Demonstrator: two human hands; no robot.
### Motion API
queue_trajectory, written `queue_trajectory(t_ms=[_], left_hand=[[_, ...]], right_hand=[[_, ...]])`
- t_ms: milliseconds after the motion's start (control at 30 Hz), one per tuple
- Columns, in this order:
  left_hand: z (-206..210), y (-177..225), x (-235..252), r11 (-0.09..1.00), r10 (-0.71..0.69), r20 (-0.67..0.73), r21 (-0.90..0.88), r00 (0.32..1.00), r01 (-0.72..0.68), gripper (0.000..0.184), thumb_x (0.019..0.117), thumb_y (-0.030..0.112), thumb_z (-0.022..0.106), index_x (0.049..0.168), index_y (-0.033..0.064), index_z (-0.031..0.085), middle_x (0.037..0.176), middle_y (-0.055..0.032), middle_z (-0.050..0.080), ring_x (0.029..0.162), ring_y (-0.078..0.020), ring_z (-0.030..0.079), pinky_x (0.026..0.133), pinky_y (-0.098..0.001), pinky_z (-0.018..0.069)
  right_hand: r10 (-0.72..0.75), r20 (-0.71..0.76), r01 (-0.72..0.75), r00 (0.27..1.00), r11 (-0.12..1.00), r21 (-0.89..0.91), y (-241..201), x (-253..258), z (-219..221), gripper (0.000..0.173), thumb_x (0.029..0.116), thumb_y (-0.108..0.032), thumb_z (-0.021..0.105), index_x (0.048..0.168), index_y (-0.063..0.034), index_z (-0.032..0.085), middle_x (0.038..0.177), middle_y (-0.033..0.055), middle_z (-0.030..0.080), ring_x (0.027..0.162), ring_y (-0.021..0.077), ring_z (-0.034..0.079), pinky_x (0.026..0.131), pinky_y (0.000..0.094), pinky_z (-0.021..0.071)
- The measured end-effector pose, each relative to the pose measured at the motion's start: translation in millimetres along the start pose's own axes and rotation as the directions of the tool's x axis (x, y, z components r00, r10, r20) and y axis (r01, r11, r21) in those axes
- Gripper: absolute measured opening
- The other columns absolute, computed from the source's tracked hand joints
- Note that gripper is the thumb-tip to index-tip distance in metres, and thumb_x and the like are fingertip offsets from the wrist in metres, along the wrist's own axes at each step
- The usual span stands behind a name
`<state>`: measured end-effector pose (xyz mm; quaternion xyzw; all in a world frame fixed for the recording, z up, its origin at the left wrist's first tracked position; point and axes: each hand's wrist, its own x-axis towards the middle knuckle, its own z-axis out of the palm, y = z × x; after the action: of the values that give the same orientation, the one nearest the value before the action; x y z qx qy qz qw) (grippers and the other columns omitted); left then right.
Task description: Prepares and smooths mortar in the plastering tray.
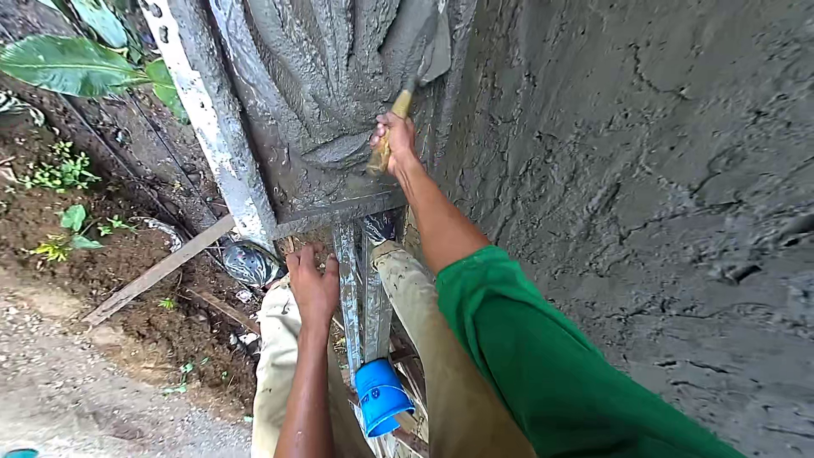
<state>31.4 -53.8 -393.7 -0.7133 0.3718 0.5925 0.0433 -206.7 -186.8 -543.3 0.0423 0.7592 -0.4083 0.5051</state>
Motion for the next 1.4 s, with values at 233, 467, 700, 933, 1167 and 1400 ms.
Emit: queue_trajectory(t_ms=[233,467,700,933,1167,1400], left_hand=[[3,3,7,1.0,0.021,0.02,0.02,1.0,-0.021,0.03,0.0998,0.022,0.063,0.124,0.0041,0.066,0.13,-0.023,0.055,0.104,-0.0318,0.065,0.09,-0.0492,0.0548],[1,7,6,0.999,0.026,0.024,0.027,0.999,-0.026,0.029,0.0996,0.02,0.062,0.123,0.0029,0.065,0.13,-0.0228,0.055,0.105,-0.0325,0.065,0.09,-0.0501,0.0542],[0,8,3,0.998,0.038,0.042,0.041,0.998,-0.039,0.03,0.1001,0.022,0.062,0.124,0.0044,0.065,0.128,-0.0214,0.055,0.102,-0.0325,0.064,0.087,-0.0512,0.0543],[2,-1,9,0.998,0.039,0.036,0.052,0.999,-0.041,0.03,0.0995,0.022,0.062,0.124,0.0045,0.066,0.129,-0.0221,0.055,0.102,-0.0318,0.065,0.089,-0.0514,0.0538],[6,1,11,0.997,0.045,0.045,0.067,0.998,-0.048,0.031,0.1001,0.02,0.062,0.125,0.0019,0.064,0.128,-0.0234,0.055,0.104,-0.0321,0.065,0.09,-0.0501,0.0538],[4,6,8,0.998,0.018,0.049,0.066,0.999,-0.021,0.029,0.1003,0.019,0.061,0.125,0.0043,0.065,0.129,-0.0218,0.054,0.101,-0.0308,0.065,0.088,-0.0497,0.0549]], right_hand=[[0.043,0.141,0.025,0.989,0.892,-0.451,-8,-77,-21,0.054,0.0987,-0.006,0.058,0.147,-0.0068,0.033,0.081,0.0094,0.057,0.051,0.0151,0.056,0.045,0.0294,0.052],[0.034,-0.209,-0.15,0.977,0.806,-0.572,50,-65,-110,0.06,0.0985,-0.01,0.061,0.151,-0.0087,0.032,0.088,0.0143,0.06,0.056,0.0194,0.061,0.05,0.0345,0.0558],[0.116,-0.004,-0.113,0.993,0.977,0.18,77,-54,-37,0.001,0.1031,-0.008,0.045,0.104,-0.0088,0.046,0.067,0.0001,0.049,0.047,0.0098,0.048,0.045,0.0252,0.048],[0.112,0.167,-0.112,0.979,0.994,-0.012,37,-87,-29,0.032,0.1016,-0.003,0.048,0.132,-0.0077,0.038,0.076,0.0051,0.052,0.048,0.0104,0.05,0.042,0.0243,0.0479],[0.077,0.067,-0.021,0.995,0.791,-0.611,33,-116,-124,0.063,0.0924,-0.005,0.064,0.15,-0.0086,0.037,0.083,0.0151,0.061,0.053,0.0205,0.06,0.05,0.0363,0.0556],[0.172,-0.148,-0.187,0.974,0.979,-0.087,134,-77,-114,0.045,0.1017,-0.007,0.051,0.143,-0.0088,0.033,0.084,0.0079,0.056,0.054,0.0138,0.055,0.047,0.0289,0.051]])
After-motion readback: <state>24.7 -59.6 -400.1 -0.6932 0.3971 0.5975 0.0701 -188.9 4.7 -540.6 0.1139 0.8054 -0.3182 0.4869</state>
